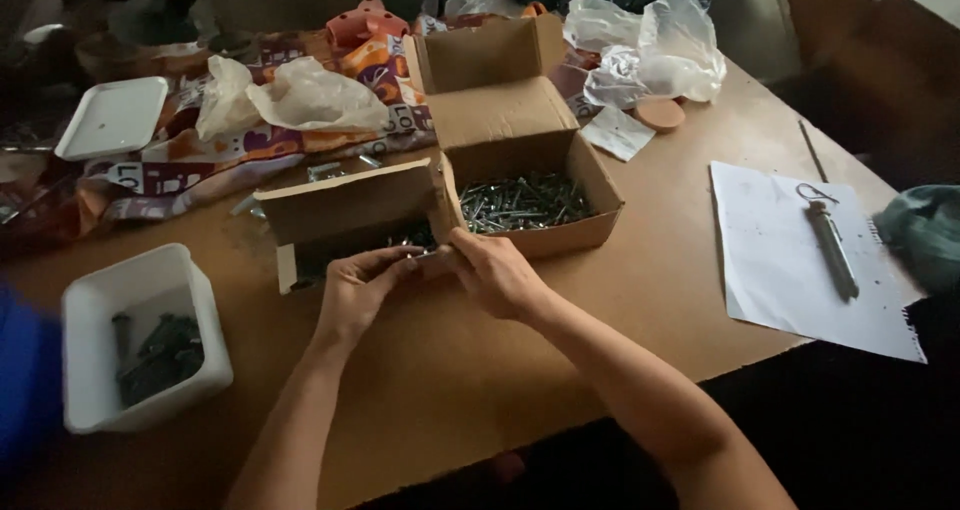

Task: Sorting various types of screws and bolts into different containers on a workshop table.

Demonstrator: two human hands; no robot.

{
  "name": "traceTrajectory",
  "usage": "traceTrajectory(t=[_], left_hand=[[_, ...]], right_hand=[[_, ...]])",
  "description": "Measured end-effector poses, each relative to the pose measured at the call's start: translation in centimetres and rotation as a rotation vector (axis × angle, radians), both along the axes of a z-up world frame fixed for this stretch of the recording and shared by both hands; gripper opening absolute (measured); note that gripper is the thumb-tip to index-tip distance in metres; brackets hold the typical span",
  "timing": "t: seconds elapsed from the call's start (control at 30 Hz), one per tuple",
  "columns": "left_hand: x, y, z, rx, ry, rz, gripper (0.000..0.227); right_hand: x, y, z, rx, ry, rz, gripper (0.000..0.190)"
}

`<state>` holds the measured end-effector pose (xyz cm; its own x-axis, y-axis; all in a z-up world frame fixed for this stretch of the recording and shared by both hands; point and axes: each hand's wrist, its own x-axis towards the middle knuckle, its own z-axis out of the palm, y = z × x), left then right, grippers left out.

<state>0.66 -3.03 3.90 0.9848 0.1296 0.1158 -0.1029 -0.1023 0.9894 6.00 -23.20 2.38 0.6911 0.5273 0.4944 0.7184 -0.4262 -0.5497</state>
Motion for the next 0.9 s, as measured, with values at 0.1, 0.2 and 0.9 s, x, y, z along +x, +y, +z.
traceTrajectory(t=[0.1, 0.2, 0.9], left_hand=[[-0.3, 0.0, 0.8, 0.003, -0.034, -0.018, 0.019], [-1.0, 0.1, 1.3, 0.039, -0.063, 0.007, 0.017], [-1.1, 1.1, 1.4, 0.026, 0.005, -0.018, 0.018]], right_hand=[[-0.1, 0.4, 0.3, 0.103, 0.173, 0.031, 0.035], [-0.4, 0.9, 0.2, 0.088, 0.115, -0.003, 0.029], [-1.0, 0.8, 0.6, 0.007, -0.009, 0.009, 0.016]])
